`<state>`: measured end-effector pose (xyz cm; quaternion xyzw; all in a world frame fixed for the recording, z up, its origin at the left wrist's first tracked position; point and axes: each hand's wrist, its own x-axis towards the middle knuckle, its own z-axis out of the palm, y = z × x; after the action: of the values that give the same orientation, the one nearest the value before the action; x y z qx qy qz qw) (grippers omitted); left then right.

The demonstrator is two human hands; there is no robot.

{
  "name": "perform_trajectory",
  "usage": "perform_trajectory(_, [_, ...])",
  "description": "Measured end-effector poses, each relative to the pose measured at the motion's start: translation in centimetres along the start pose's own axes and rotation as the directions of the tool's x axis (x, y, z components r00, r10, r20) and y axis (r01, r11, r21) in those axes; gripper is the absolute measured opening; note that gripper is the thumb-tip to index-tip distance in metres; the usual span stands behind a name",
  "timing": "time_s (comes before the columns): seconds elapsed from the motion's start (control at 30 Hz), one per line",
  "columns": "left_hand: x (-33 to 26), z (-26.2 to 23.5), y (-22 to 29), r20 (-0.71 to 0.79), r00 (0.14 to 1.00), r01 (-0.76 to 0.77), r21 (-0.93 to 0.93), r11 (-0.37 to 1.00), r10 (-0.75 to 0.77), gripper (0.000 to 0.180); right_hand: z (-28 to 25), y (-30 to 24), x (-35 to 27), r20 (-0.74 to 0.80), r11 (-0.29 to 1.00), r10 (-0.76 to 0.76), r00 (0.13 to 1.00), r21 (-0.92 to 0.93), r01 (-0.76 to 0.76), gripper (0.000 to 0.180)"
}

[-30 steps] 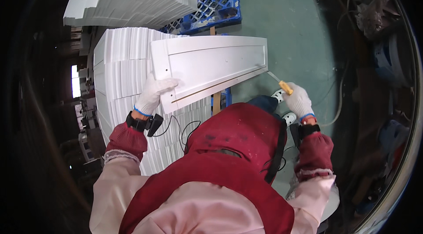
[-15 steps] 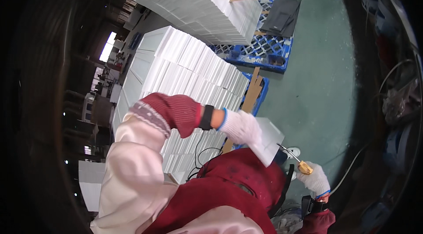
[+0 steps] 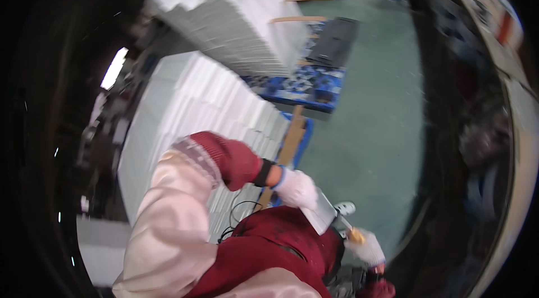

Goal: Cleaning dust off white furniture panels using a compressed air gun and stacking them.

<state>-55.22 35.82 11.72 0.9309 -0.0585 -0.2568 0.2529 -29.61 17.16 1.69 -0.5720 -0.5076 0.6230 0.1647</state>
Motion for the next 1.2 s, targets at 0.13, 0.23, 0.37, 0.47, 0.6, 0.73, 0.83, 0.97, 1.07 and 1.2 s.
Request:
perform_trajectory(0.13, [-1.1, 1.2, -0.8, 0.044, 0.995, 0.086, 0.038, 0.996, -0.088, 0.013, 0.5, 3.8, 2.0, -0.235, 0.939, -0.113, 0.965, -0.342, 0.027, 0.022])
perform_trajectory(0.23, [0.2, -2.9, -0.3, 0.317, 0.856, 0.429, 0.004, 0.903, -0.408, 0.025, 0.7, 2.9, 0.5, -0.208, 0.938, 0.171, 0.963, -0.264, -0.224, 0.039])
perform_trajectory(0.37, [1.3, -3.0, -1.9, 0.197, 0.905, 0.38, 0.02, 0.925, -0.376, 0.025, 0.6, 4.0, -2.1, -0.294, 0.901, 0.341, 0.893, -0.168, -0.4, 0.047])
perform_trajectory(0.47, [0.8, -2.5, -3.7, 0.101, 0.898, 0.433, -0.04, 0.901, -0.427, 0.027, -0.5, 4.6, -2.0, -0.429, 0.881, 0.432, 0.793, 0.016, -0.472, 0.047])
perform_trajectory(0.6, [1.5, -4.4, -4.8, 0.07, 0.805, 0.589, -0.199, 0.783, -0.589, 0.029, -2.2, 8.7, -2.3, -0.564, 0.794, 0.536, 0.628, 0.589, -0.15, 0.036])
perform_trajectory(0.73, [2.4, -4.3, -7.0, 0.021, 0.714, 0.672, -0.301, 0.677, -0.7, 0.035, -8.8, 6.9, -1.3, -0.53, 0.709, 0.521, 0.669, 0.706, 0.007, 0.022])
perform_trajectory(0.83, [4.7, -5.4, -8.5, 0.042, 0.687, 0.694, -0.334, 0.638, -0.725, 0.033, -15.9, 5.4, 0.6, -0.656, 0.773, 0.442, 0.612, 0.624, 0.11, 0.024])
perform_trajectory(0.97, [8.1, -6.0, -11.4, 0.074, 0.652, 0.728, -0.337, 0.597, -0.754, 0.031, -27.5, 7.3, 5.7, -0.759, 0.742, 0.459, 0.462, 0.613, 0.269, 0.017])
perform_trajectory(1.07, [9.2, -7.2, -12.2, 0.112, 0.542, 0.78, -0.436, 0.449, -0.833, 0.034, -37.0, 10.8, 11.2, -0.772, 0.641, 0.475, 0.422, 0.632, 0.435, 0.015])
perform_trajectory(1.2, [12.0, -8.1, -13.3, 0.161, 0.403, 0.803, -0.535, 0.264, -0.901, 0.047, -48.1, 18.8, 18.2, -0.626, 0.358, 0.475, 0.619, 0.78, 0.514, 0.018])
